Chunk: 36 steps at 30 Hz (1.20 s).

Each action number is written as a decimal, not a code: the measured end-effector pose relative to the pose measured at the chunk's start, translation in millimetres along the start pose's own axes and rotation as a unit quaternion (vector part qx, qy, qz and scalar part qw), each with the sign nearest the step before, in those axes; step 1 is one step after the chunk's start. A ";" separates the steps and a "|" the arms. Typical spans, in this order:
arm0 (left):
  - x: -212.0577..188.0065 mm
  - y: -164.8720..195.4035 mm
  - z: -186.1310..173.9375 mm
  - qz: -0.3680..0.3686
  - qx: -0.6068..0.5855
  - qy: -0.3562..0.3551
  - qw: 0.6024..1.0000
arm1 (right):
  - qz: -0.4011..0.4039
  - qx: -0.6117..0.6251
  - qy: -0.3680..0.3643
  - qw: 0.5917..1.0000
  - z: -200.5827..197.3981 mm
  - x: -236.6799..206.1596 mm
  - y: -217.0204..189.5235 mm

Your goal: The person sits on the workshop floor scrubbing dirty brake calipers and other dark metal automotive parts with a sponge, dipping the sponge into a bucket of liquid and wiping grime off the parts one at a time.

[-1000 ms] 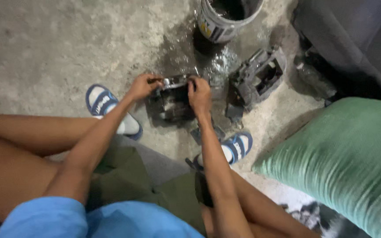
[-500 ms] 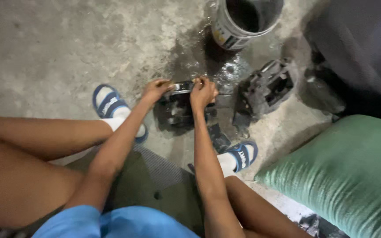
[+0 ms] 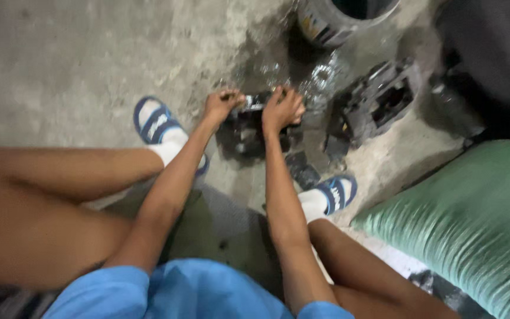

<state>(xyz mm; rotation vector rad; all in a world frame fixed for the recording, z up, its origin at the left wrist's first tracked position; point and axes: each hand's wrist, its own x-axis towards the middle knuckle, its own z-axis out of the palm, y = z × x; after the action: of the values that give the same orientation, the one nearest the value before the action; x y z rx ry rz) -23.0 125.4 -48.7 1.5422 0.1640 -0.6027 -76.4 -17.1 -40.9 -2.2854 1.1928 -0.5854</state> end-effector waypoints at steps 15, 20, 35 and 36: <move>-12.3 35.6 23.1 0.108 0.031 0.278 0.954 | -0.031 0.219 -0.195 0.956 -39.3 18.3 -14.2; -23.7 17.5 18.3 0.115 0.100 0.276 0.949 | -0.173 0.099 -0.341 0.919 -50.3 17.1 -32.1; -20.0 9.6 17.4 0.092 0.020 0.330 0.939 | -0.134 0.087 -0.426 0.891 -34.0 17.8 -68.8; -21.3 9.3 17.4 0.090 0.054 0.325 0.940 | -0.130 0.088 -0.412 0.898 -33.3 20.7 -68.1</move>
<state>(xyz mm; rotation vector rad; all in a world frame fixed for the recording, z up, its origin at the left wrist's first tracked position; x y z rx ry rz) -41.4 113.5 -29.8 1.7962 0.4917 0.0645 -42.0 -8.2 29.2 -2.1678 0.4055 0.2027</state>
